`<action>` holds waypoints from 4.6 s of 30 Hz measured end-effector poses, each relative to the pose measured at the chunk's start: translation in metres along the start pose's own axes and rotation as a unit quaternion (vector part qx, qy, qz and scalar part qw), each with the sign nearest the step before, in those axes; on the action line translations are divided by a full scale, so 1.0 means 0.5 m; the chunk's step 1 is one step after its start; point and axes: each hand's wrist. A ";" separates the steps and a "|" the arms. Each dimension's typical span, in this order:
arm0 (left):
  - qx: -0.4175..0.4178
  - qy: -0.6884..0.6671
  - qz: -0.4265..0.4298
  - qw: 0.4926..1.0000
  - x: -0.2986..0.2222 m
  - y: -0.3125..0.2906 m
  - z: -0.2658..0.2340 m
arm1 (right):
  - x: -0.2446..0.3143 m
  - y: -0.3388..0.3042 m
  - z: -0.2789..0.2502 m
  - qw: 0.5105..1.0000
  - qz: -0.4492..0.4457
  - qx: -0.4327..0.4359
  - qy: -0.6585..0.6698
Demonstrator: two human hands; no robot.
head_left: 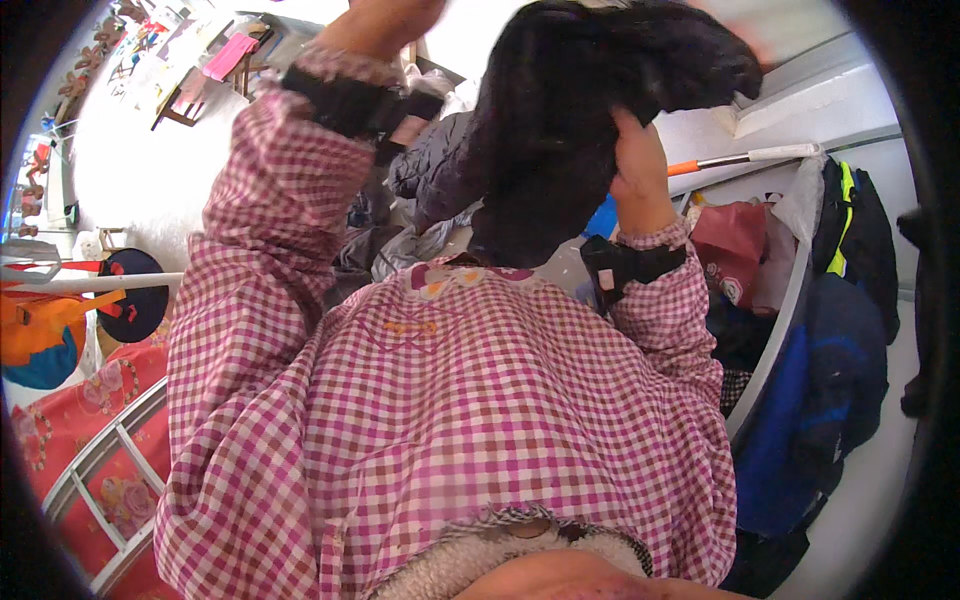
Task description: The person folds several garments by hand, including a black jacket, a gray sweatshirt, and a pair of jeans, then places them on a shelf. The person also briefly handles a small gray cloth item.
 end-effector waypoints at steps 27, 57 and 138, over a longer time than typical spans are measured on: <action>0.103 -0.044 -0.261 0.959 0.166 -0.183 -0.004 | 0.078 -0.055 -0.119 0.993 -0.038 0.044 -0.107; 0.266 -0.229 -0.323 0.879 0.299 -0.128 0.201 | 0.176 -0.061 -0.141 0.976 -0.039 -0.201 -0.072; 0.128 -0.405 -0.368 0.827 0.254 -0.255 0.099 | 0.033 -0.192 0.044 0.808 -0.257 0.153 -0.507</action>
Point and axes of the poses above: each hand's wrist, its own y-axis towards the middle knuckle, its own z-axis out of the palm, x = y × z, and after that the axes turned 7 degrees about -z, right-handed
